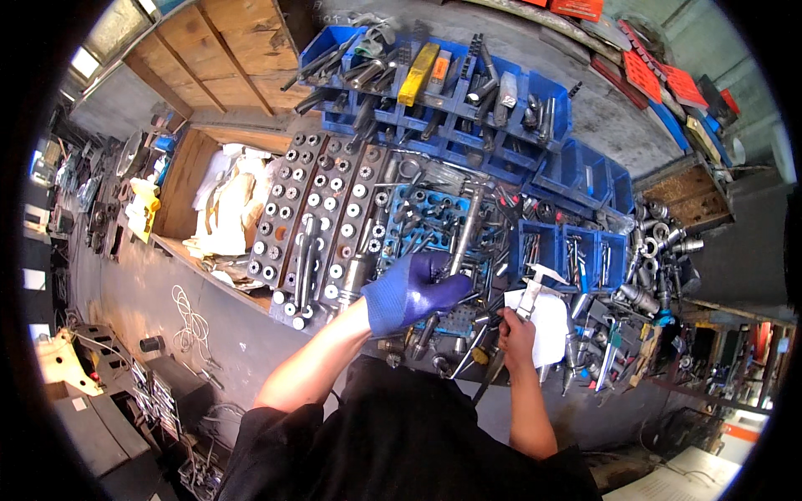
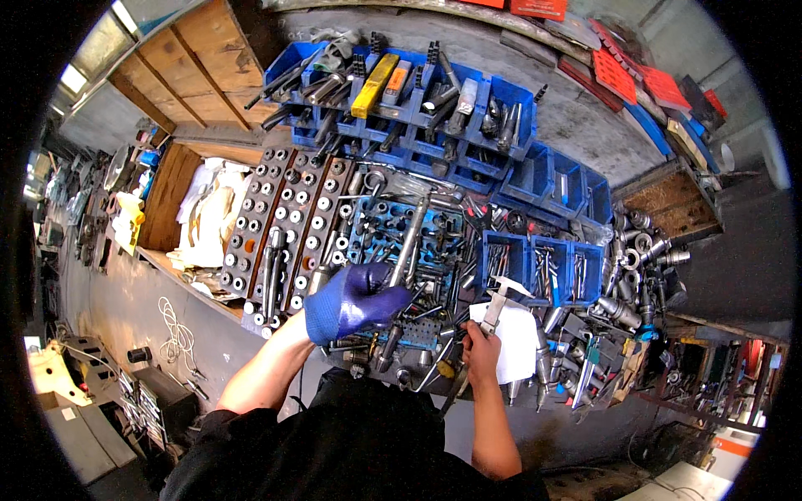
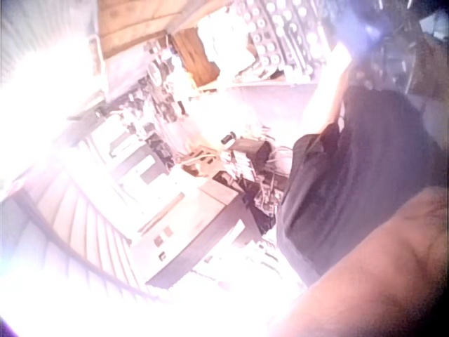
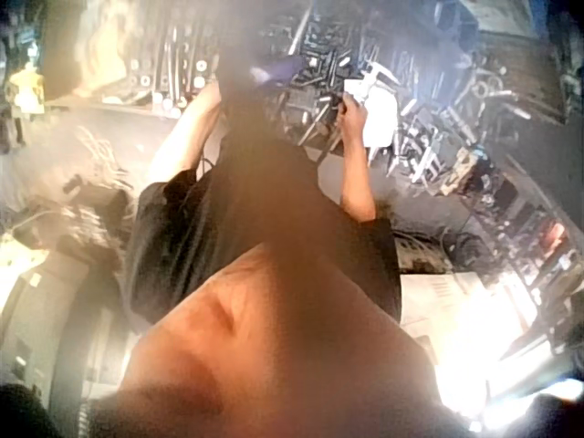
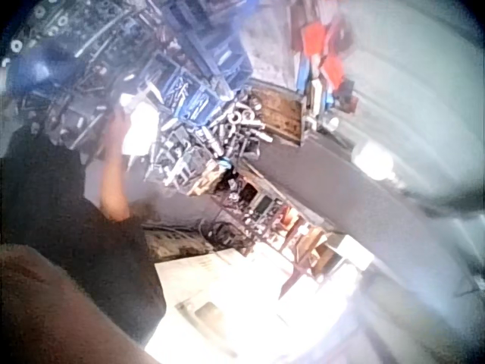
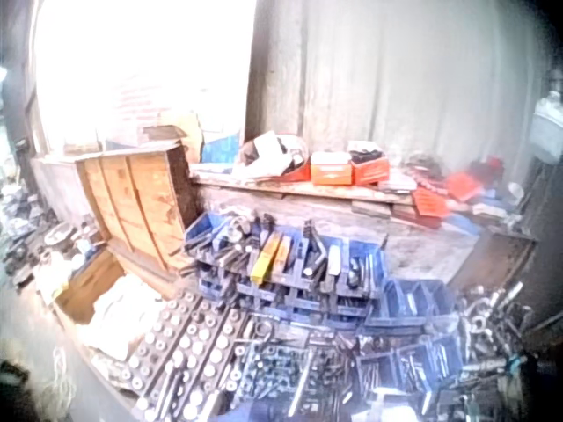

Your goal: The person picks up several metal rods and cylinders from blue storage bins, measures them with a caliper, and places them back into specific slots or bins. The person then walks across the fabrication floor to a different metal workbench and picks up a long metal pipe.

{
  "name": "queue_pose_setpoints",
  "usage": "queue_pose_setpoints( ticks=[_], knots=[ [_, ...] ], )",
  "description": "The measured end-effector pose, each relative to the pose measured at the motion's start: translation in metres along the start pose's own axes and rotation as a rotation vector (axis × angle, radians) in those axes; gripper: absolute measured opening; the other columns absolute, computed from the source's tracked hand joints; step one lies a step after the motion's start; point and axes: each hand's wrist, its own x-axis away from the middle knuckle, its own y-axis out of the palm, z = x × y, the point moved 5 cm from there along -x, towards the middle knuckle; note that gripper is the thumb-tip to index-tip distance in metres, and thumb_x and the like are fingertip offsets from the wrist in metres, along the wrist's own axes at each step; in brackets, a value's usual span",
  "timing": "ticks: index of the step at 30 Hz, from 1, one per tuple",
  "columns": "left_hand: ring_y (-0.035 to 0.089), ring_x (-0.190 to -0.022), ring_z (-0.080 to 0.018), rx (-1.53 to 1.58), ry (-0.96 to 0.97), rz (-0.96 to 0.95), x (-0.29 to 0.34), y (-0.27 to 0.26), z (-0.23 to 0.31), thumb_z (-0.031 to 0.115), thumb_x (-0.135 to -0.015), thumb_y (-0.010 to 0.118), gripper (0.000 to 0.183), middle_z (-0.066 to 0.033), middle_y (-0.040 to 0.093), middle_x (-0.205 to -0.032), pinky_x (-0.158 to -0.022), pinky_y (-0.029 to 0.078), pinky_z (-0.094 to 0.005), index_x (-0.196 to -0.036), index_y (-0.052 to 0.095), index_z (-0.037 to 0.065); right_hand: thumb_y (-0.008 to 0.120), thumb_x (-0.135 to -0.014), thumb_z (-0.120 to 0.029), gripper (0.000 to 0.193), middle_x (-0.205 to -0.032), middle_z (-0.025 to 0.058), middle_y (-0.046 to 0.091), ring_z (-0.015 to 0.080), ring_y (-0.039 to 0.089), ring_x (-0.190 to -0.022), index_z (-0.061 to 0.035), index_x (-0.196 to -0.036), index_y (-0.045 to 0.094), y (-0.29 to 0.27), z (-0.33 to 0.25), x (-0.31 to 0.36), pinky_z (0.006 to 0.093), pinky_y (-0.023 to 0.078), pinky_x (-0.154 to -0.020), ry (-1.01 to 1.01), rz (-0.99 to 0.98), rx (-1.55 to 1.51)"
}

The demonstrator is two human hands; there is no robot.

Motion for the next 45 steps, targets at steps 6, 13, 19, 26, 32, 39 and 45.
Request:
queue_pose_setpoints(
  ticks=[6,13,19,26,32,39,45],
  knots=[
    [0.049,-0.057,-0.0054,-0.243,0.112,0.076,-0.053,0.001,0.030,0.032,-0.094,0.060,0.029,0.0021,0.057,-0.062,-0.053,0.038,-0.0230,-0.079,0.059,0.006,0.064,-0.091,-0.026,0.023,-0.056,-0.0022,0.048,0.0052,0.034,-0.039,-0.0029,-0.089,0.065,-0.004,0.002,-0.003,0.0227,0.023,-0.036,0.002,-0.005,-0.020],
    [0.046,-0.046,-0.0077,-0.151,0.063,0.127,-0.168,0.016,0.062,0.038,-0.090,0.062,0.035,0.0005,0.055,-0.057,-0.044,0.035,-0.0259,-0.079,0.066,0.005,0.064,-0.090,-0.024,0.020,-0.056,-0.0026,0.047,0.0044,0.033,-0.038,-0.0038,-0.088,0.064,-0.001,-0.002,0.000,0.0216,0.021,-0.035,0.018,0.006,-0.027],
    [0.051,-0.045,-0.0155,0.222,0.041,0.305,-0.256,0.016,0.050,0.031,-0.085,0.068,0.025,-0.0052,0.060,-0.060,-0.044,0.041,-0.0310,-0.078,0.065,0.007,0.064,-0.091,-0.024,0.023,-0.056,-0.0021,0.046,0.0045,0.034,-0.040,-0.0013,-0.090,0.065,0.000,0.003,-0.005,0.0223,0.022,-0.036,0.006,-0.013,0.004],
    [0.063,-0.060,-0.0128,0.850,-0.080,0.119,-0.234,0.033,0.041,0.022,-0.093,0.056,0.016,-0.0037,0.067,-0.076,-0.049,0.049,-0.0221,-0.087,0.063,0.008,0.064,-0.090,-0.023,0.021,-0.056,-0.0013,0.047,0.0062,0.035,-0.040,-0.0022,-0.087,0.064,0.002,-0.002,0.002,0.0232,0.022,-0.036,0.047,0.033,-0.014],
    [0.061,-0.067,-0.0076,0.561,-0.022,0.088,-0.165,0.005,-0.005,0.019,-0.092,0.060,0.016,-0.0027,0.068,-0.084,-0.058,0.050,-0.0216,-0.097,0.066,0.005,0.063,-0.090,-0.024,0.021,-0.056,-0.0013,0.044,0.0071,0.034,-0.040,-0.0032,-0.088,0.062,0.009,-0.006,0.003,0.0238,0.022,-0.037,0.050,0.050,0.018],
    [0.062,-0.095,-0.0115,0.089,0.240,0.273,-0.044,-0.058,-0.040,0.011,-0.089,0.065,0.029,-0.0072,0.067,-0.107,-0.088,0.049,-0.0246,-0.116,0.062,0.002,0.063,-0.091,-0.023,0.018,-0.055,-0.0018,0.042,0.0065,0.028,-0.038,-0.0047,-0.090,0.062,0.006,-0.001,0.002,0.0233,0.018,-0.037,0.055,0.122,0.037],
    [0.063,-0.100,-0.0143,-0.155,0.097,0.433,0.026,-0.103,-0.079,0.002,-0.088,0.059,0.032,-0.0113,0.066,-0.111,-0.088,0.049,-0.0271,-0.120,0.059,0.001,0.061,-0.093,-0.022,0.020,-0.053,-0.0025,0.039,0.0057,0.027,-0.038,-0.0023,-0.093,0.061,0.006,0.002,-0.003,0.0236,0.017,-0.037,0.036,0.117,0.037]
  ],
)
